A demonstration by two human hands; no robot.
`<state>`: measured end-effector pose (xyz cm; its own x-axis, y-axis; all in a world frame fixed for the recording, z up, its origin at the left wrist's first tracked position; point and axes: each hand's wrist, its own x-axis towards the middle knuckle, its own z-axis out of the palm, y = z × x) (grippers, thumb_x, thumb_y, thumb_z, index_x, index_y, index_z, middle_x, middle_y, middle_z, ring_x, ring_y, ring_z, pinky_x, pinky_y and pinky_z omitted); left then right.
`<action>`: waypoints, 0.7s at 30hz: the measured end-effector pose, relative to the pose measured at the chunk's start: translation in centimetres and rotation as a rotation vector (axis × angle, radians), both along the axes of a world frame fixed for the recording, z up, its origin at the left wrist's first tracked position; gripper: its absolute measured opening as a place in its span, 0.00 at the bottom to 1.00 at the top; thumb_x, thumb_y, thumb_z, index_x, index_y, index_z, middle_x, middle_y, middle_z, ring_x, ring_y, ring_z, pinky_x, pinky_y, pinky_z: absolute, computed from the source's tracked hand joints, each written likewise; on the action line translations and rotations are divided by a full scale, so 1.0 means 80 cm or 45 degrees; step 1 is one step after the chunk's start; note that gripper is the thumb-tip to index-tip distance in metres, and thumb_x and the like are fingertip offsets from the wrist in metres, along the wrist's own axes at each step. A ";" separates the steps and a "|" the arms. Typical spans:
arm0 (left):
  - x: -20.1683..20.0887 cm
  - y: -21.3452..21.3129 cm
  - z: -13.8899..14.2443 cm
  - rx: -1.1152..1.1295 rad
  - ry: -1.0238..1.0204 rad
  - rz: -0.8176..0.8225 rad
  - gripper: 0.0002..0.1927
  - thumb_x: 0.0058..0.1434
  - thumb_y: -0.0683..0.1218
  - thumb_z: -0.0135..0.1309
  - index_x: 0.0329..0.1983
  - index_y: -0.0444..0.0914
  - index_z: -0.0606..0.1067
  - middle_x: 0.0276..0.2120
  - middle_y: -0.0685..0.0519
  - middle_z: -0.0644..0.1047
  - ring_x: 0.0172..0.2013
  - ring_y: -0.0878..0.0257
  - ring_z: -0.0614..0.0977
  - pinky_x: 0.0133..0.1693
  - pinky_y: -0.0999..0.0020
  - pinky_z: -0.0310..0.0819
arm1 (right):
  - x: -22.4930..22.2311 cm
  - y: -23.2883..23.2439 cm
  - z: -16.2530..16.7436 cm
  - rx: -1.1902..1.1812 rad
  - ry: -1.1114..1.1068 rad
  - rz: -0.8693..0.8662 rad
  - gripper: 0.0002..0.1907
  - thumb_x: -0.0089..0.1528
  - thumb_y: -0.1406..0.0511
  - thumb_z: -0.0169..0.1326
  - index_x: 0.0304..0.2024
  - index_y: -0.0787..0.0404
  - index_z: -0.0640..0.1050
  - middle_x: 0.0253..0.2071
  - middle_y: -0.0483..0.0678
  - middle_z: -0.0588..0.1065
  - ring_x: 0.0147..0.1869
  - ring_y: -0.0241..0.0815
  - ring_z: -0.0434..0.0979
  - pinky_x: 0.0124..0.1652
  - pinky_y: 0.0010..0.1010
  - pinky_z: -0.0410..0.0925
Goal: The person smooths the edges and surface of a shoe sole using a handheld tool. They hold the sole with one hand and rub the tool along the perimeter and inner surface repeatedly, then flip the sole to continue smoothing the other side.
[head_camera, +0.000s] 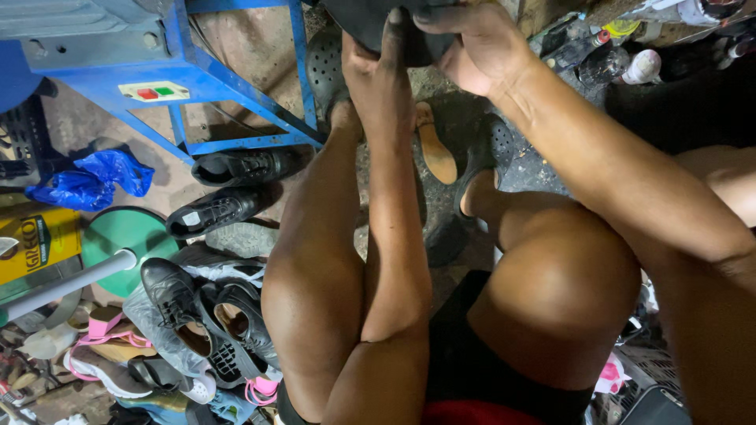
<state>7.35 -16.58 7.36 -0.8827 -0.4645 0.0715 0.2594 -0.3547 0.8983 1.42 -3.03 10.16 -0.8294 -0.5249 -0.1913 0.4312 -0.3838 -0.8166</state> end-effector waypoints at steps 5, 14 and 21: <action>-0.001 -0.013 -0.008 0.125 0.037 -0.136 0.20 0.69 0.46 0.59 0.60 0.30 0.73 0.49 0.46 0.80 0.49 0.59 0.81 0.54 0.64 0.75 | -0.006 -0.010 -0.002 0.219 0.036 -0.170 0.18 0.62 0.70 0.69 0.53 0.63 0.78 0.53 0.49 0.78 0.60 0.48 0.80 0.64 0.42 0.71; -0.019 -0.013 -0.009 0.223 0.112 -0.091 0.17 0.74 0.45 0.60 0.53 0.25 0.73 0.43 0.43 0.78 0.44 0.58 0.77 0.49 0.64 0.70 | -0.037 -0.026 -0.019 0.039 -0.126 -0.055 0.22 0.57 0.65 0.66 0.51 0.64 0.76 0.49 0.51 0.77 0.56 0.49 0.82 0.62 0.49 0.76; -0.001 -0.008 0.002 0.084 0.105 -0.125 0.21 0.73 0.48 0.58 0.60 0.29 0.72 0.51 0.45 0.80 0.51 0.59 0.80 0.60 0.62 0.73 | -0.023 -0.016 -0.011 0.068 -0.200 -0.081 0.21 0.55 0.67 0.68 0.49 0.62 0.76 0.46 0.49 0.76 0.56 0.50 0.80 0.61 0.55 0.75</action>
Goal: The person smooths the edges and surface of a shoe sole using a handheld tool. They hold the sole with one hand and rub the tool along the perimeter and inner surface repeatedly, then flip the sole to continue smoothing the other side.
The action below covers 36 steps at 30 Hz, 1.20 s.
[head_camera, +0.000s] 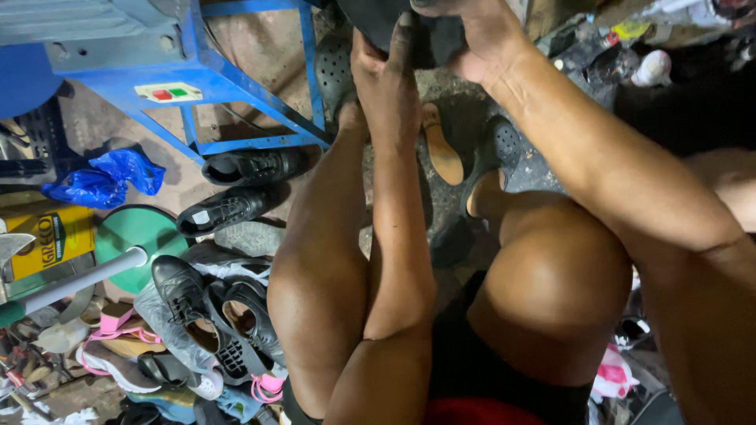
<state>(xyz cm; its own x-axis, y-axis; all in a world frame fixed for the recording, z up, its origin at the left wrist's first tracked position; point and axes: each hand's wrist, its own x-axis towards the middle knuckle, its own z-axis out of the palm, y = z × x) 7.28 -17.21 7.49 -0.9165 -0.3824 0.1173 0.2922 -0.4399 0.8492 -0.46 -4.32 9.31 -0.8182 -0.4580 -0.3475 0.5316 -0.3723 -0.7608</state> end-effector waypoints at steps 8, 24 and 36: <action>0.003 0.010 -0.013 0.263 0.008 -0.118 0.21 0.72 0.42 0.58 0.63 0.29 0.69 0.52 0.45 0.78 0.55 0.57 0.80 0.58 0.61 0.74 | 0.011 0.002 0.031 -0.117 0.049 0.035 0.20 0.59 0.71 0.66 0.52 0.64 0.76 0.51 0.51 0.77 0.63 0.54 0.79 0.68 0.56 0.73; -0.018 -0.014 -0.001 0.122 -0.038 0.021 0.25 0.68 0.49 0.63 0.60 0.28 0.72 0.48 0.44 0.79 0.47 0.59 0.80 0.52 0.64 0.76 | 0.000 0.010 0.006 -0.102 0.077 0.110 0.15 0.66 0.73 0.60 0.55 0.65 0.77 0.55 0.54 0.78 0.61 0.48 0.82 0.68 0.43 0.74; -0.005 0.005 -0.012 -0.410 -0.409 0.271 0.24 0.66 0.45 0.60 0.62 0.29 0.73 0.40 0.44 0.84 0.32 0.61 0.78 0.37 0.71 0.73 | 0.003 0.016 -0.005 0.751 0.912 0.170 0.10 0.77 0.70 0.49 0.59 0.64 0.76 0.52 0.40 0.78 0.54 0.27 0.74 0.56 0.24 0.68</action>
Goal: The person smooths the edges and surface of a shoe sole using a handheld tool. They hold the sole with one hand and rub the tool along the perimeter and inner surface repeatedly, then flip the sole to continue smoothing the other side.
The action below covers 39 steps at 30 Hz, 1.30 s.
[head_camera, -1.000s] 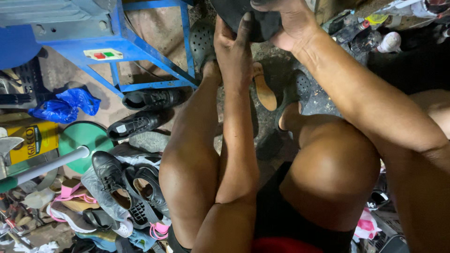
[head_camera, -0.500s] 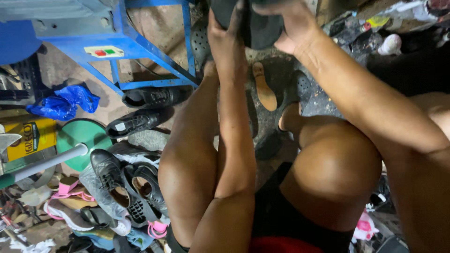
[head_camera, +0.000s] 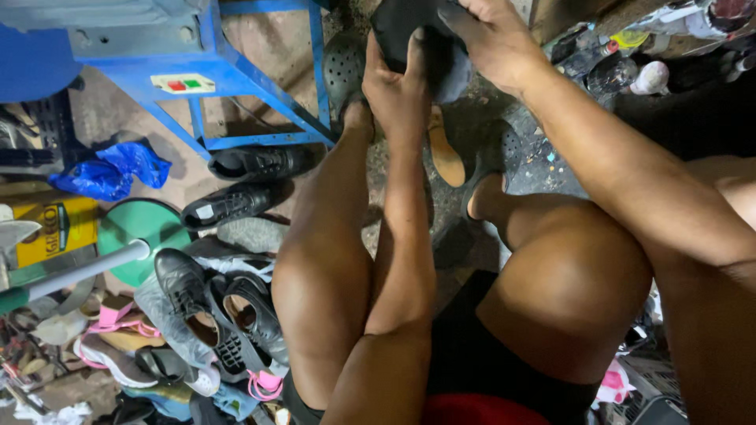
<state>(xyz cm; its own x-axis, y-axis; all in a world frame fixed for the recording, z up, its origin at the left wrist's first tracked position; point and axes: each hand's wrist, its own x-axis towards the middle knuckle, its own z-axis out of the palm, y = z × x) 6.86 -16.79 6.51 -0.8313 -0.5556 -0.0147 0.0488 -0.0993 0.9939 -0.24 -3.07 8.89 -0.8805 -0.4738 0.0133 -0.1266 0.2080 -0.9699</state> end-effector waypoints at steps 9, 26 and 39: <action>-0.029 -0.003 -0.017 0.650 0.480 0.229 0.20 0.70 0.40 0.59 0.61 0.26 0.70 0.49 0.43 0.78 0.46 0.59 0.81 0.50 0.66 0.78 | 0.013 -0.020 0.025 -0.487 -0.646 -0.017 0.21 0.67 0.74 0.56 0.62 0.57 0.74 0.49 0.44 0.77 0.48 0.40 0.76 0.45 0.33 0.71; -0.038 0.014 -0.005 0.988 0.613 0.045 0.27 0.65 0.41 0.63 0.64 0.30 0.67 0.53 0.43 0.76 0.51 0.57 0.81 0.50 0.63 0.78 | -0.006 -0.038 0.024 -0.782 -0.672 -0.119 0.14 0.64 0.72 0.64 0.51 0.61 0.78 0.51 0.46 0.77 0.60 0.47 0.81 0.64 0.46 0.75; -0.033 0.026 0.010 0.721 0.300 0.130 0.23 0.66 0.50 0.61 0.55 0.29 0.71 0.41 0.48 0.78 0.36 0.65 0.78 0.35 0.70 0.71 | -0.023 -0.025 0.010 -0.679 -0.677 -0.178 0.10 0.62 0.70 0.63 0.46 0.63 0.79 0.45 0.47 0.79 0.52 0.45 0.80 0.51 0.37 0.73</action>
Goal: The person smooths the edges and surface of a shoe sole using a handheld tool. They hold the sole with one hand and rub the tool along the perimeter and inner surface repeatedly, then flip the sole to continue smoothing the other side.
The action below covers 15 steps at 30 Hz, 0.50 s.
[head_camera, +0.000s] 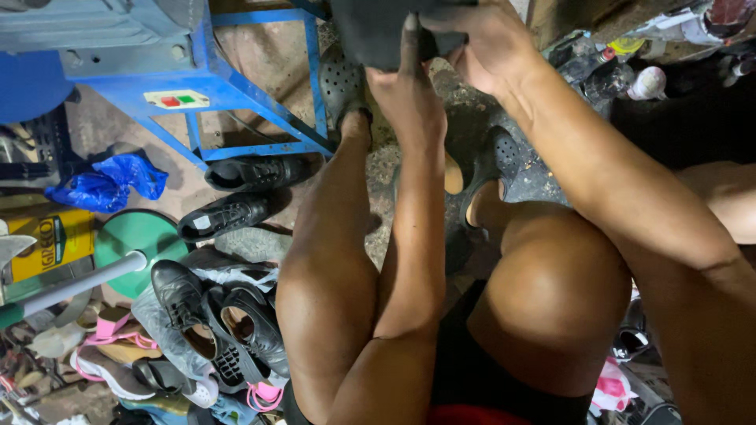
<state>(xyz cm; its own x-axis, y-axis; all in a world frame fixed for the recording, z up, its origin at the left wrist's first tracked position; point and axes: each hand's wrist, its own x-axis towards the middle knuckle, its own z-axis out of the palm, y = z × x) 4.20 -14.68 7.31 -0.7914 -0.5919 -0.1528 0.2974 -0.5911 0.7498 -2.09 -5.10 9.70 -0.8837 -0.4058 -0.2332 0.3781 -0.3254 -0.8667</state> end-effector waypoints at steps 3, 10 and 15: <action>0.000 0.004 -0.007 0.037 0.054 0.028 0.18 0.70 0.46 0.58 0.56 0.29 0.72 0.40 0.49 0.78 0.34 0.65 0.76 0.34 0.71 0.69 | 0.006 0.001 0.005 0.011 0.026 -0.001 0.09 0.63 0.72 0.64 0.44 0.62 0.78 0.43 0.48 0.78 0.48 0.46 0.78 0.44 0.34 0.71; -0.017 -0.003 -0.018 0.153 0.200 -0.037 0.17 0.75 0.46 0.52 0.58 0.28 0.70 0.46 0.45 0.78 0.42 0.61 0.82 0.47 0.61 0.82 | -0.009 -0.007 -0.004 -0.158 -0.050 0.009 0.07 0.65 0.71 0.61 0.45 0.65 0.78 0.44 0.50 0.78 0.51 0.46 0.78 0.46 0.37 0.74; -0.008 0.004 -0.020 0.114 0.189 -0.057 0.17 0.75 0.46 0.50 0.60 0.31 0.70 0.49 0.46 0.78 0.46 0.60 0.82 0.47 0.63 0.81 | -0.010 0.008 -0.014 -0.091 -0.133 -0.032 0.08 0.62 0.72 0.63 0.41 0.66 0.78 0.38 0.49 0.77 0.37 0.41 0.75 0.38 0.35 0.74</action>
